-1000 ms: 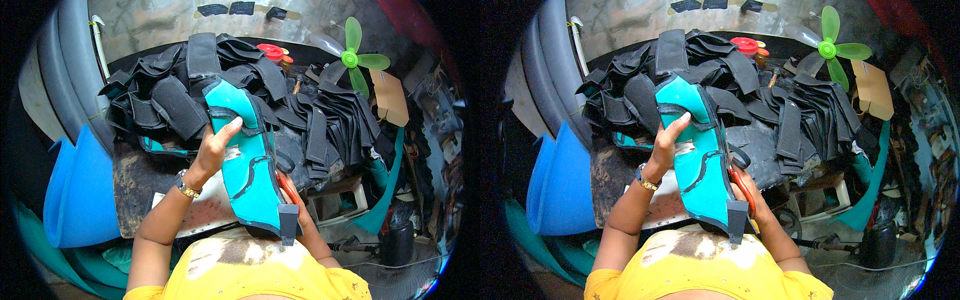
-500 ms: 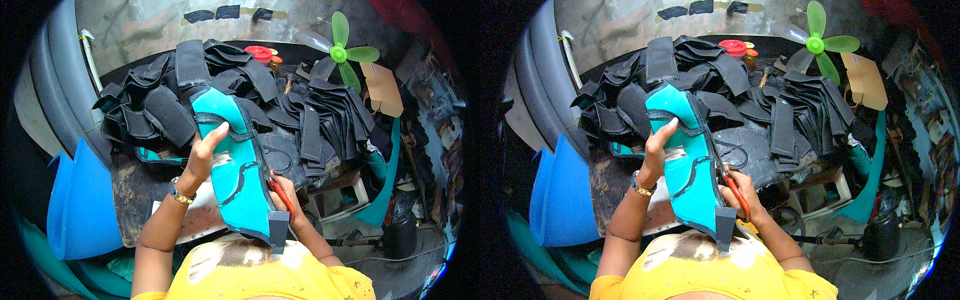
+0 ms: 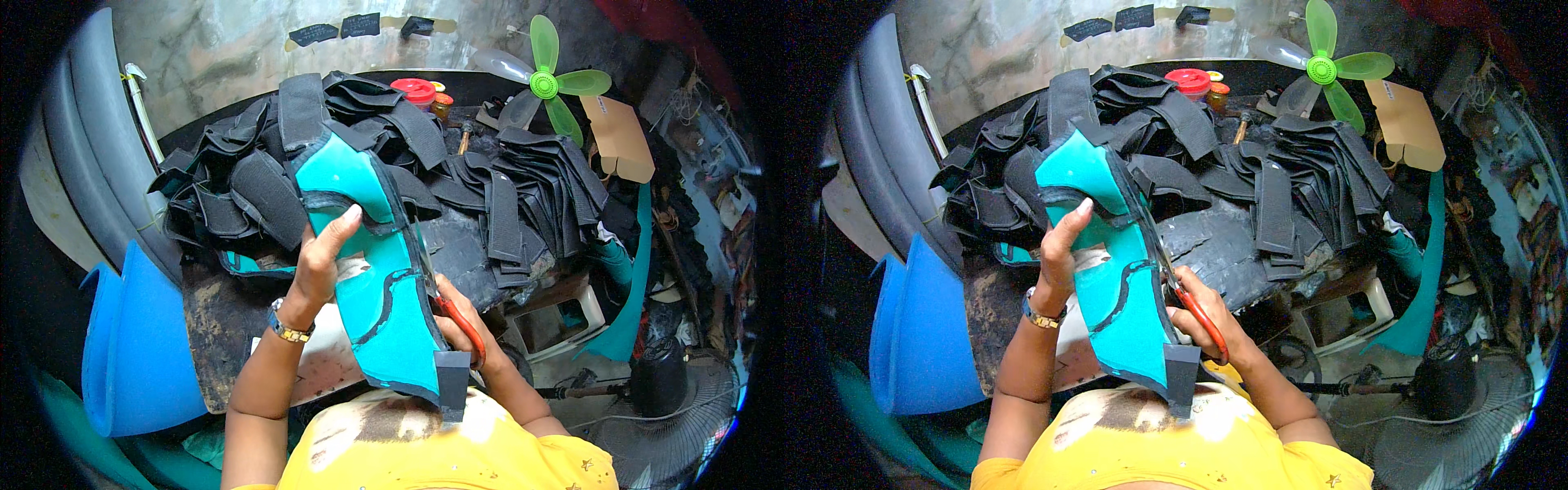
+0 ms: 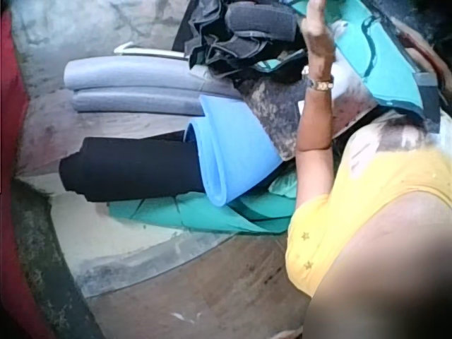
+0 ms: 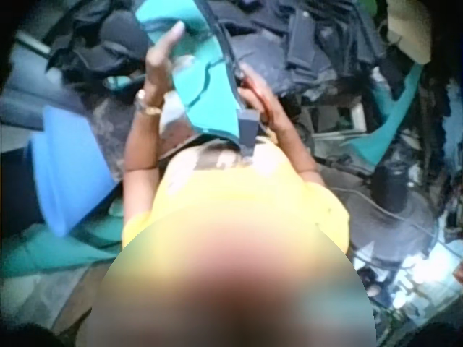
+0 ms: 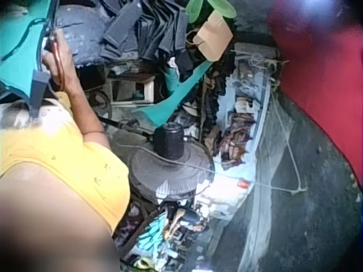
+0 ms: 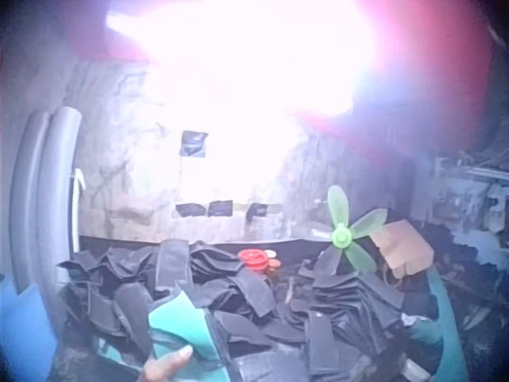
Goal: The person uses red-handled scissors to trim the edges of teal foam pieces with black borders. They repeatedly pick up foam pieces, cut along the edges, and place the trimmed pieces on a growing pile on the table.
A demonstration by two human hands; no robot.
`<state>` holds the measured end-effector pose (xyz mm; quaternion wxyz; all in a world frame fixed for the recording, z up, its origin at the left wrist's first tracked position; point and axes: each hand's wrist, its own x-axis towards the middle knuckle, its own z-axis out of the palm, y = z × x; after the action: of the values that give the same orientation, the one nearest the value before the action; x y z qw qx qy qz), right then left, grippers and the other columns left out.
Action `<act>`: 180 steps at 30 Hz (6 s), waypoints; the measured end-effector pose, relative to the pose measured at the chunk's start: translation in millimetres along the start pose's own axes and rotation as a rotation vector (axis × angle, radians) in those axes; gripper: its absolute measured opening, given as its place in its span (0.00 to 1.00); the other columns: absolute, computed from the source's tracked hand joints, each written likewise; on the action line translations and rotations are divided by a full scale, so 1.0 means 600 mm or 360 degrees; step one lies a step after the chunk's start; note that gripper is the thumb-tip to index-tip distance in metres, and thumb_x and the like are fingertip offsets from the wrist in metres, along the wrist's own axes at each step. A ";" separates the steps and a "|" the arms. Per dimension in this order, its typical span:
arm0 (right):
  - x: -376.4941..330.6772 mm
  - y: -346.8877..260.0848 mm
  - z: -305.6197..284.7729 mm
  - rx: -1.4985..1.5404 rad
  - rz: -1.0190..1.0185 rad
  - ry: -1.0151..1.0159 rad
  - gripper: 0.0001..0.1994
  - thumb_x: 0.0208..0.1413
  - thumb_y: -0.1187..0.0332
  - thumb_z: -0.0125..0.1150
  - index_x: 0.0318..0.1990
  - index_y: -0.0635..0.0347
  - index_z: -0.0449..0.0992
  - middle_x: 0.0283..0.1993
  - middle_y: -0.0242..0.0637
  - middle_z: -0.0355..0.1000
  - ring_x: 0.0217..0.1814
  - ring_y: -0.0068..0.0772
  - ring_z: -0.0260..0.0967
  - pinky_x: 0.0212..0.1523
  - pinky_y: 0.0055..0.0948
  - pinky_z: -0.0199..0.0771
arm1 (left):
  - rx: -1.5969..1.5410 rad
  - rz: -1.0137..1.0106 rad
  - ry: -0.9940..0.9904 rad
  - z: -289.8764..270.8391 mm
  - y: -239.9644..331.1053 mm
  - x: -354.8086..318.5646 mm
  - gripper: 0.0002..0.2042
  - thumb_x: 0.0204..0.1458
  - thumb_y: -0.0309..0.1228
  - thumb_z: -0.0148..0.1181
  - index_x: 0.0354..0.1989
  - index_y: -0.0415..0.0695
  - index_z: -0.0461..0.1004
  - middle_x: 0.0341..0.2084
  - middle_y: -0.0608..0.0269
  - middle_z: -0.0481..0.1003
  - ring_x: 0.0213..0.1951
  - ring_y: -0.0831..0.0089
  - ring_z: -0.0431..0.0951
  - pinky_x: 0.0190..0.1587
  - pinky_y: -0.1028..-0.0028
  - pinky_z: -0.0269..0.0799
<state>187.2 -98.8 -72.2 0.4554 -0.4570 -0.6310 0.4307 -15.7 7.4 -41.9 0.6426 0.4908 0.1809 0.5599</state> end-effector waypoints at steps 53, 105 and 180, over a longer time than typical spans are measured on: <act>0.014 0.031 -0.005 0.0167 -0.0261 0.0071 0.18 0.54 0.72 0.47 0.53 0.65 0.64 0.26 0.31 0.66 0.23 0.19 0.61 0.22 0.20 0.60 | -0.0030 -0.0331 -0.0205 0.013 -0.021 0.023 0.22 0.55 0.23 0.56 0.58 0.40 0.61 0.46 0.60 0.73 0.42 0.74 0.77 0.46 0.72 0.76; -0.009 0.001 0.007 0.0553 -0.0085 -0.0032 0.22 0.51 0.71 0.50 0.55 0.65 0.62 0.24 0.30 0.62 0.20 0.20 0.60 0.20 0.23 0.61 | -0.0464 -0.0633 -0.0224 0.029 -0.047 0.018 0.23 0.61 0.36 0.50 0.58 0.30 0.63 0.52 0.49 0.72 0.45 0.66 0.78 0.49 0.67 0.76; 0.087 -0.045 0.094 -0.1319 -0.0165 -0.1031 0.20 0.55 0.60 0.53 0.53 0.58 0.67 0.44 0.53 0.74 0.44 0.55 0.72 0.45 0.46 0.70 | 0.2181 0.0120 -0.0039 0.008 0.076 -0.312 0.21 0.42 0.22 0.63 0.47 0.52 0.78 0.33 0.68 0.77 0.38 0.69 0.74 0.50 0.58 0.59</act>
<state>118.6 -60.9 -49.0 0.0391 -0.4103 -0.8786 0.2412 -94.0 -167.7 -61.2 0.1693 0.7988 0.4697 0.3355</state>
